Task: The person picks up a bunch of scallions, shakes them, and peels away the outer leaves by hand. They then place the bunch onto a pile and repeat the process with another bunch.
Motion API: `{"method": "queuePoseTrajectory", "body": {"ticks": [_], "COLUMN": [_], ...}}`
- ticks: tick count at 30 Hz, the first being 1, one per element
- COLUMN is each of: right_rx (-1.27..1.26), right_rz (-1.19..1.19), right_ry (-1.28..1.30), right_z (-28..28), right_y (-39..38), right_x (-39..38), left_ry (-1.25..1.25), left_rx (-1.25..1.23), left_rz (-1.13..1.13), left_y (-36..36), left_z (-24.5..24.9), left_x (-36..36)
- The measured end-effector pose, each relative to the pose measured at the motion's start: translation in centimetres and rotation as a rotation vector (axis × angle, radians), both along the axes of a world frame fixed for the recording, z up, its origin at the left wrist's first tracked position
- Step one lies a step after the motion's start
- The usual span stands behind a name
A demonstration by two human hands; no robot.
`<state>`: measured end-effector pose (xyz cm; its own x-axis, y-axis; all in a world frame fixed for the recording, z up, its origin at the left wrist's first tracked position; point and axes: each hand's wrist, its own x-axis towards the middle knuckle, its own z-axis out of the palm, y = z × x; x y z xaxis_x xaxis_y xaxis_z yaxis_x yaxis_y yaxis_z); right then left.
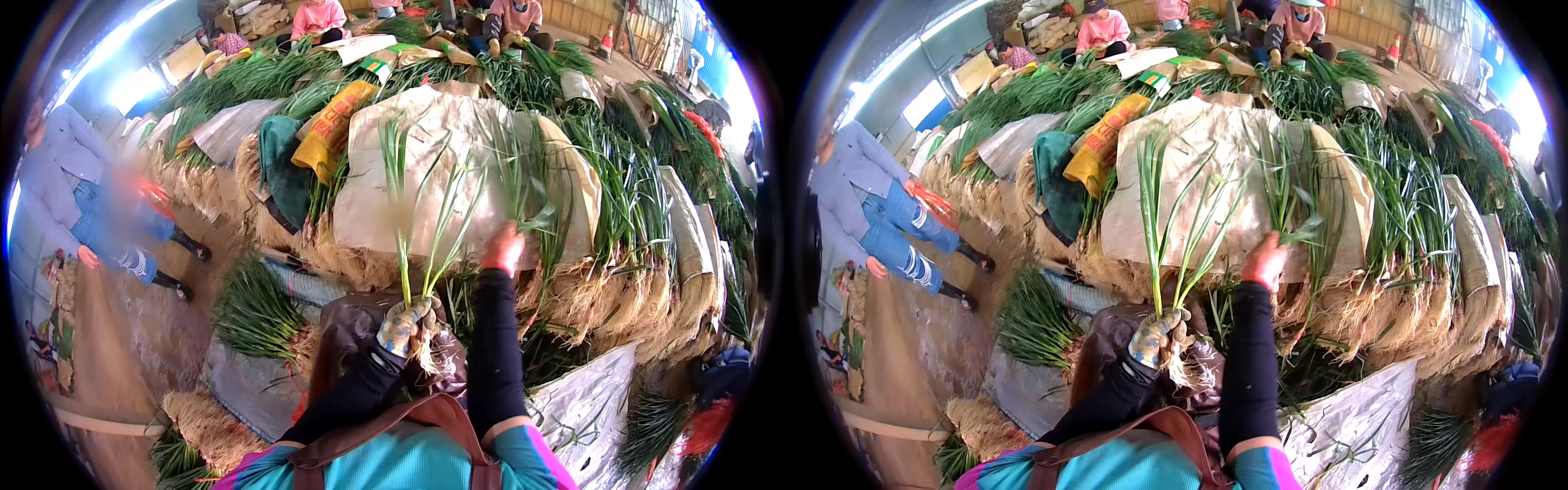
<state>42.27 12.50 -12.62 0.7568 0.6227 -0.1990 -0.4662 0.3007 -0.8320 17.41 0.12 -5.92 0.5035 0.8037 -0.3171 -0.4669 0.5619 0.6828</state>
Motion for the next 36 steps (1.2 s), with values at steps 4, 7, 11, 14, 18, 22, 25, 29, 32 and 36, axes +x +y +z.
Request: {"method": "queuePoseTrajectory", "body": {"ticks": [4, 7, 11, 14, 18, 22, 25, 29, 32, 36], "right_rx": [0.104, -0.064, -0.271, -0.210, -0.293, -0.155, 0.048, -0.042, -0.373, -0.398], "right_rz": [0.437, 0.875, 0.926, 1.011, 0.736, 1.063, 1.117, 0.665, 0.144, -0.105], "right_ry": [-0.387, -0.106, -0.278, -0.232, -0.290, -0.081, -0.051, -0.758, -1.629, -1.690], "right_z": [10.7, 14.3, 13.6, 13.4, 12.2, 11.8, 11.7, 7.4, 12.2, 12.0], "right_y": [-3.8, -3.9, -1.1, 0.0, 1.8, 1.8, 2.5, 7.4, 3.8, 3.3], "right_x": [-2.3, -4.3, -5.7, -6.0, -6.0, -6.1, -6.3, -6.1, -5.9, -2.2], "left_ry": [0.166, 0.241, 0.343, 0.361, 0.333, 0.348, 0.420, 0.374, 0.300, -0.025], "left_rx": [0.071, 0.144, 0.220, 0.205, 0.204, 0.186, 0.181, 0.165, 0.134, 0.117], "left_rz": [0.040, 0.061, 0.037, 0.039, 0.066, 0.086, 0.073, 0.048, -0.013, -0.060], "left_y": [1.0, 1.2, 1.4, 1.4, 1.3, 1.6, 1.2, 0.9, 1.3, 2.1], "left_z": [0.2, -0.5, -0.1, -0.2, -0.7, -0.8, 0.1, 0.6, 2.4, 2.8], "left_x": [-0.8, -1.2, -1.6, -2.1, -2.5, -2.7, -2.7, -3.0, -3.2, -1.6]}}
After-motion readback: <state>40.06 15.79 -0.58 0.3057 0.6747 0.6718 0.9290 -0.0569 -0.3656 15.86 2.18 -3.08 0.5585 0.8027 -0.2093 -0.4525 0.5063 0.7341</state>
